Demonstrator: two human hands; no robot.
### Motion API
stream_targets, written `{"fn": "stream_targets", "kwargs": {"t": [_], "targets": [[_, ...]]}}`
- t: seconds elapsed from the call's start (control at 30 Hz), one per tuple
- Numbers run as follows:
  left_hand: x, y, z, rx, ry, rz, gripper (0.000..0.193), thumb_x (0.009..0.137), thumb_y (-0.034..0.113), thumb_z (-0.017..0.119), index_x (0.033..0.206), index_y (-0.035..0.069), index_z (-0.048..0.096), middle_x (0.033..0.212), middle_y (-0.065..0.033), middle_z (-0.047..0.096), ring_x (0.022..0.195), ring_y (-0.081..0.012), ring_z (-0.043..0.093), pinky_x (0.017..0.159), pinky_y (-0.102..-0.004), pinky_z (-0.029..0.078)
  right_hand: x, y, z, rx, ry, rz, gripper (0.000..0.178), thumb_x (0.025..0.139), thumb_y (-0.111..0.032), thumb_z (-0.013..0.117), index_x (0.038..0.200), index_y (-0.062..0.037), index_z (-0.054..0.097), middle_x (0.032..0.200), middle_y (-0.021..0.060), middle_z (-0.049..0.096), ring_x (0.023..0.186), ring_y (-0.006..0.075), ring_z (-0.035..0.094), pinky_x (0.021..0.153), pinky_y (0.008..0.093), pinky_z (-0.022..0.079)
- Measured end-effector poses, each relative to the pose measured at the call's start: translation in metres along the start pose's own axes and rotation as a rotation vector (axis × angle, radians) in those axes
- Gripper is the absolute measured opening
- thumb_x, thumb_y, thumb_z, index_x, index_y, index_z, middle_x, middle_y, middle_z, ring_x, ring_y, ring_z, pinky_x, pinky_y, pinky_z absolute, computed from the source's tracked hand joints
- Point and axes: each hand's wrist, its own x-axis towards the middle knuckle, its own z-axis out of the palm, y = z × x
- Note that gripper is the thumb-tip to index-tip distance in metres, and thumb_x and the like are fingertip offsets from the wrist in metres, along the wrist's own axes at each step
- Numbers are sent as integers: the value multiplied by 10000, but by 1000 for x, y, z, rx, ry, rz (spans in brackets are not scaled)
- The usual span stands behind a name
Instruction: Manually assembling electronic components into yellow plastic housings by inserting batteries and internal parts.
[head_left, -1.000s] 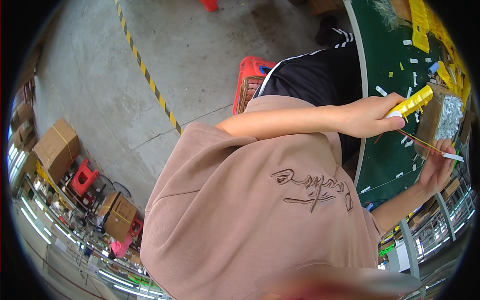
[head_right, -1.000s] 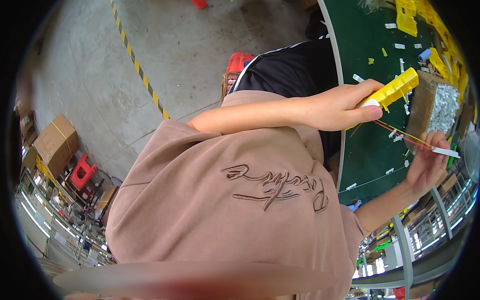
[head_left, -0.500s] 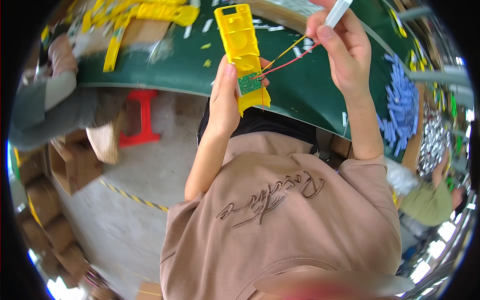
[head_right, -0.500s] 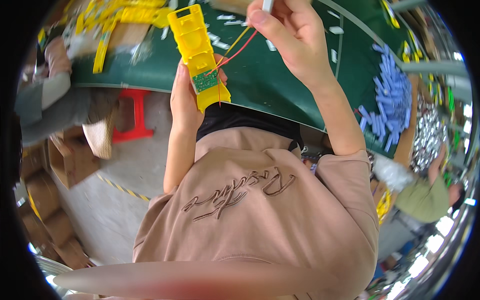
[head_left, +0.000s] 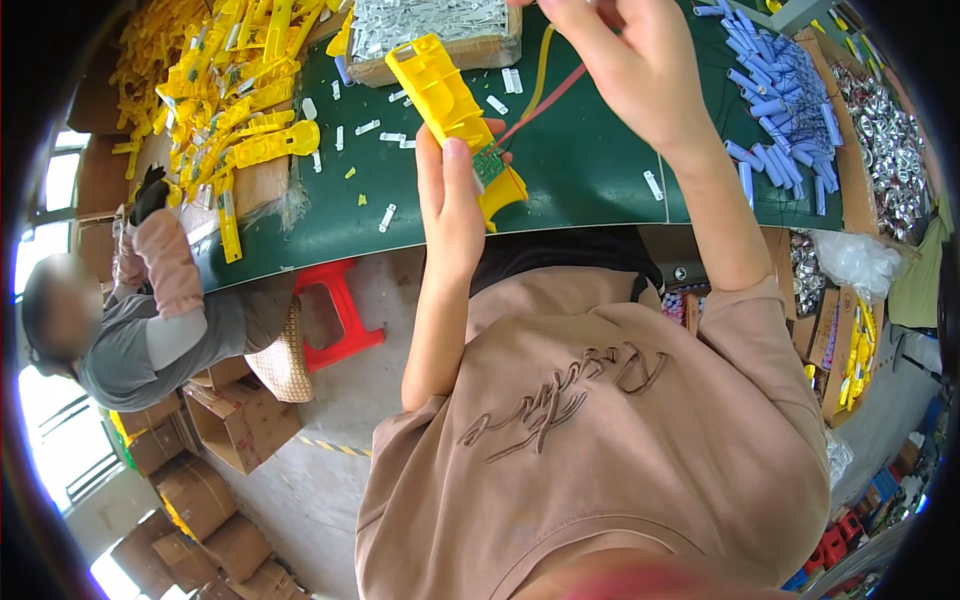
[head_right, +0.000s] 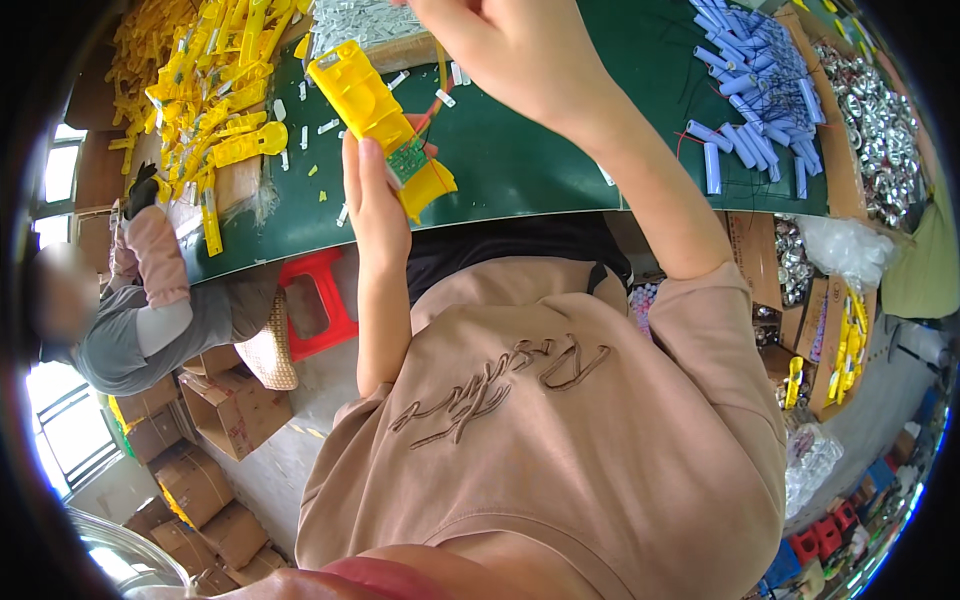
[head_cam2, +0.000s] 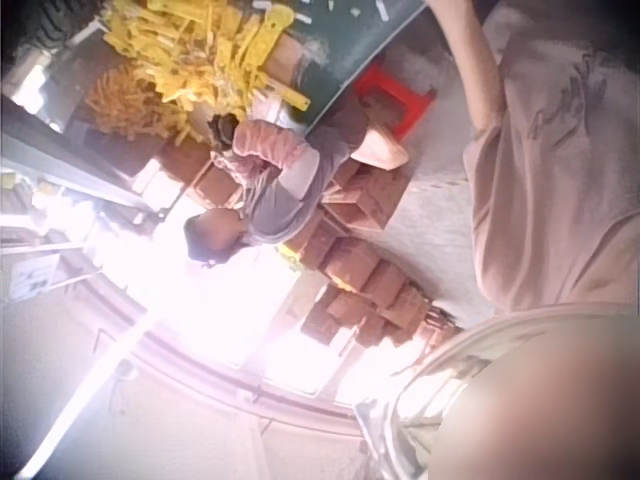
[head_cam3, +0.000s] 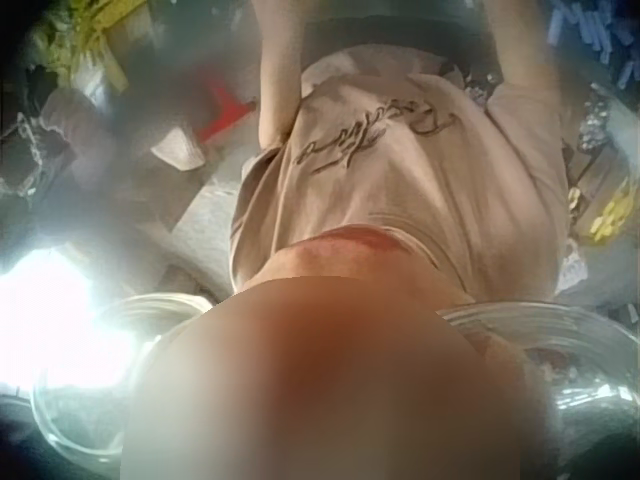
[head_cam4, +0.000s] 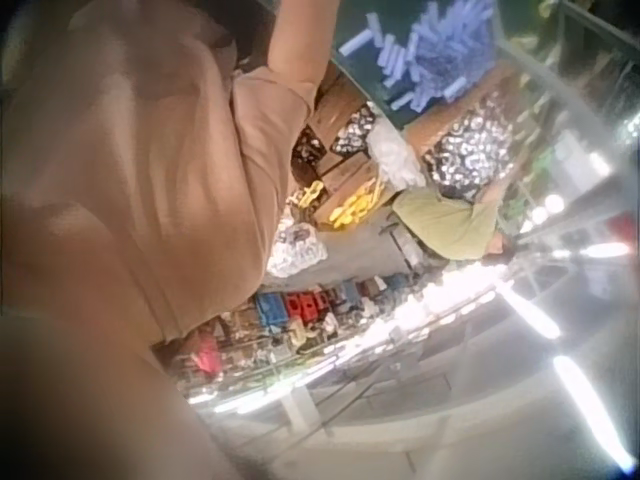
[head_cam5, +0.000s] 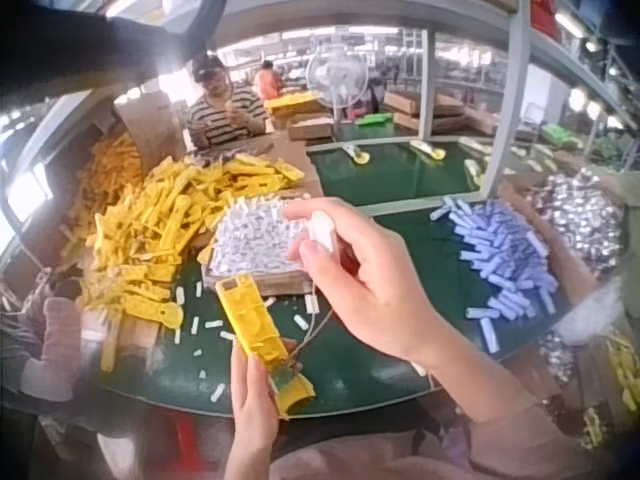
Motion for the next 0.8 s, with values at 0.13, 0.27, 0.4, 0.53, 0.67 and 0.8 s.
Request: {"fn": "stream_targets", "kwargs": {"t": [0.13, 0.27, 0.4, 0.53, 0.67, 0.8], "targets": [[6, -10, -6, 148, 46, 98, 327, 938, 272, 293, 1147, 34, 376, 945, -93, 524, 789, -132, 523, 698, -284, 453, 23, 15, -8, 494, -248, 285, 299, 823, -55, 521, 1109, 21, 485, 785, 26, 535, 634, 63, 494, 571, 176, 415], [6, -2, -13, -93, 35, -77, 367, 934, 326, 291, 1122, 33, 407, 939, -101, 539, 711, -153, 552, 629, -296, 469, 29, 29, -7, 373, -279, 228, 424, 823, -46, 539, 1212, 44, 398, 836, 41, 551, 643, 71, 506, 561, 180, 422], [0, 5, -17, -224, -86, -96, 396, 931, 338, 289, 1157, 31, 398, 971, -118, 549, 720, -164, 559, 648, -300, 469, 38, 36, 13, 343, -205, 156, 420, 846, -67, 526, 1221, 34, 366, 772, 26, 532, 604, 60, 472, 528, 170, 396], [-1, 6, -23, -178, -73, 5, 407, 931, 331, 285, 1176, 23, 391, 964, -116, 552, 752, -165, 559, 673, -299, 467, 23, 53, 27, 572, -424, 433, 355, 871, -103, 507, 1187, -25, 365, 712, 4, 487, 568, 47, 426, 482, 156, 339], [-1, -2, -26, 119, -11, 108, 377, 917, 253, 361, 1188, -7, 392, 948, -101, 555, 788, -152, 541, 693, -267, 442, 15, 66, 35, 705, -418, 636, 306, 883, -131, 493, 1153, -28, 393, 722, -3, 465, 557, 42, 417, 467, 156, 324], [-4, -1, -27, 467, -62, 154, 402, 871, 158, 470, 1211, -40, 385, 927, -117, 557, 774, -155, 532, 673, -245, 427, 2, 88, 52, 765, -102, 544, 189, 907, -178, 453, 1030, -34, 447, 745, -7, 450, 589, 49, 430, 486, 168, 347]]}}
